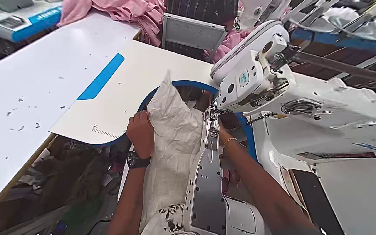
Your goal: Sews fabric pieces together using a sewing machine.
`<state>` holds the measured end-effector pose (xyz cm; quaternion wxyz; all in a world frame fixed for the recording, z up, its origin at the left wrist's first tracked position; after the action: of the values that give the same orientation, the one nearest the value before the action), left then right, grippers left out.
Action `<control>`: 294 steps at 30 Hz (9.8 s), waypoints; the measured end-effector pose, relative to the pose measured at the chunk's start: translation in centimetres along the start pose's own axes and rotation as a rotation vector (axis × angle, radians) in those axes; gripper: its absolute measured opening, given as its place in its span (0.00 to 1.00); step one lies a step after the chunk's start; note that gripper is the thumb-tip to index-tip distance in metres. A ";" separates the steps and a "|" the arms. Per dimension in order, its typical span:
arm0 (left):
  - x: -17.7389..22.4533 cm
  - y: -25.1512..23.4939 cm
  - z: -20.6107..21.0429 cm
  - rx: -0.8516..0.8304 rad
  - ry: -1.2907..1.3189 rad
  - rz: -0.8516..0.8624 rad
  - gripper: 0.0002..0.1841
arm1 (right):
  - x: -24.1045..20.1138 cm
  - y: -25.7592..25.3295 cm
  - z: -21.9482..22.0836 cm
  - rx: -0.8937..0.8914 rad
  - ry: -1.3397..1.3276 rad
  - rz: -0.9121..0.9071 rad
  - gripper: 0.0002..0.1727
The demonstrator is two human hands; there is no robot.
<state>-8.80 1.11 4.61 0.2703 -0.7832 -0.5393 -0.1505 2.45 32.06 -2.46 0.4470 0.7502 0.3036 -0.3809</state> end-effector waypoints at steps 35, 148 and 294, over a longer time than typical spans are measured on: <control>3.8 12.3 10.8 -0.888 0.660 -0.213 0.16 | 6.6 14.7 -5.5 -0.119 1.018 0.506 0.19; 13.9 14.0 3.4 -0.375 0.542 0.552 0.13 | -4.4 27.4 11.0 -0.224 1.304 -0.602 0.13; 14.1 10.9 6.3 -0.894 0.673 0.612 0.13 | -7.2 22.6 8.6 -0.147 1.291 -0.249 0.14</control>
<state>6.24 12.58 4.07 0.1030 -0.8487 -0.0619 -0.5150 14.11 14.09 10.84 0.1779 0.7549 0.6202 0.1180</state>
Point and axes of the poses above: each hand's wrist, its own y-axis away from the middle knuckle, its own z-axis out of the palm, x = y × z, the point moved 10 cm from there along -y, towards the middle knuckle, and after that the axes turned 15 degrees about -x, right-handed, at the moved point
